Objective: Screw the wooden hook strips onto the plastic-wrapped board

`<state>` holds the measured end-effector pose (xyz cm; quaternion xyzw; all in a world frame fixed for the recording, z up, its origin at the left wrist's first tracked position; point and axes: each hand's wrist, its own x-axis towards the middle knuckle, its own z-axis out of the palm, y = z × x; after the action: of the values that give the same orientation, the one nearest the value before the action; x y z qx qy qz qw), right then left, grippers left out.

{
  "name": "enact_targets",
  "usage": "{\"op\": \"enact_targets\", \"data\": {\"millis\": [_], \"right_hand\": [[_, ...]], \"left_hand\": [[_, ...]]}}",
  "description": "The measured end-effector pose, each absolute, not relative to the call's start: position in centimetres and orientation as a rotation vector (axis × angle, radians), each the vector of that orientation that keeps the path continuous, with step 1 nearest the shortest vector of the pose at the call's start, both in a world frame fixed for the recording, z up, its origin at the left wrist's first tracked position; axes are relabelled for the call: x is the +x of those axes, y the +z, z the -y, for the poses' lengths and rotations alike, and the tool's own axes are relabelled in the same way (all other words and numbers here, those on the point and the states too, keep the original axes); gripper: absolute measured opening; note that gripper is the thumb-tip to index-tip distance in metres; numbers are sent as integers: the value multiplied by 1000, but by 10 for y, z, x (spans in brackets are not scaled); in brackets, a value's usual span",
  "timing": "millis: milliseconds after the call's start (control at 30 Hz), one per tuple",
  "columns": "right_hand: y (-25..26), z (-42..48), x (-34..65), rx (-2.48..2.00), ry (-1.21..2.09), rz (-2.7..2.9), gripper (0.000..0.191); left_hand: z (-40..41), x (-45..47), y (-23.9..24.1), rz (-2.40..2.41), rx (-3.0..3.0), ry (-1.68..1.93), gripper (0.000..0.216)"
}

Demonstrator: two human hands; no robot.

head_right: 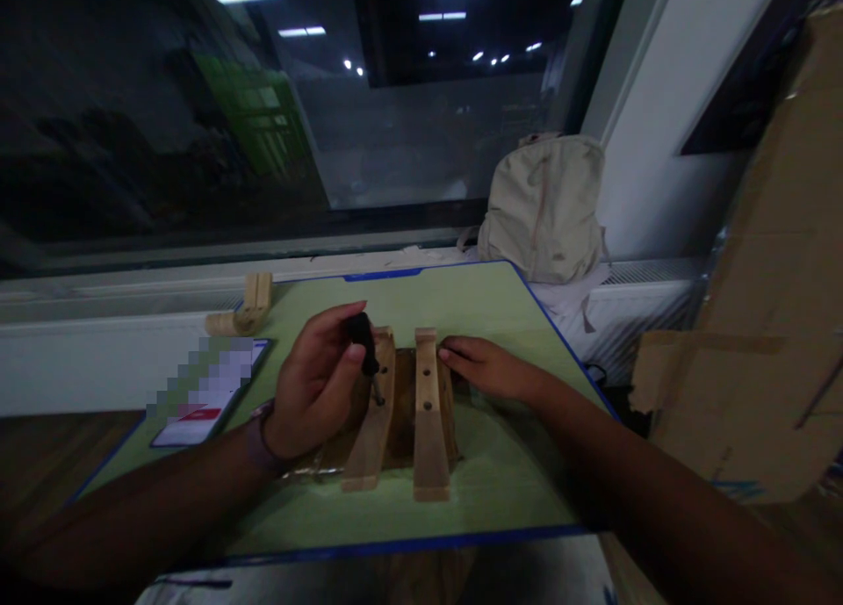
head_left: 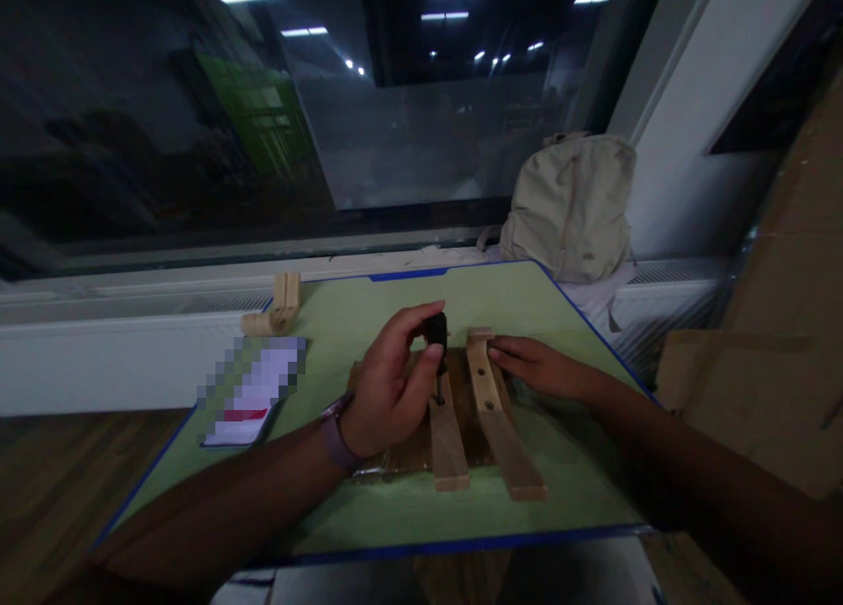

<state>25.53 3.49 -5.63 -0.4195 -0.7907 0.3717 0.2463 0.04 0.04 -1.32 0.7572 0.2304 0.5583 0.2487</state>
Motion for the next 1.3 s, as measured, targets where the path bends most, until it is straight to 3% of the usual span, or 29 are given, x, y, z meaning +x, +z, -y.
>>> {"op": "enact_targets", "data": {"millis": [300, 1100, 1300], "right_hand": [[-57, -34, 254, -1159, 1054, 2128, 51], [-57, -35, 257, -1134, 1026, 2145, 50], [-55, -33, 255, -1149, 1016, 2139, 53]], "left_hand": [[-6, -2, -13, -445, 2153, 1642, 47], [1, 0, -18, -617, 2023, 1576, 41], [-5, -3, -10, -515, 2216, 1677, 40]]}}
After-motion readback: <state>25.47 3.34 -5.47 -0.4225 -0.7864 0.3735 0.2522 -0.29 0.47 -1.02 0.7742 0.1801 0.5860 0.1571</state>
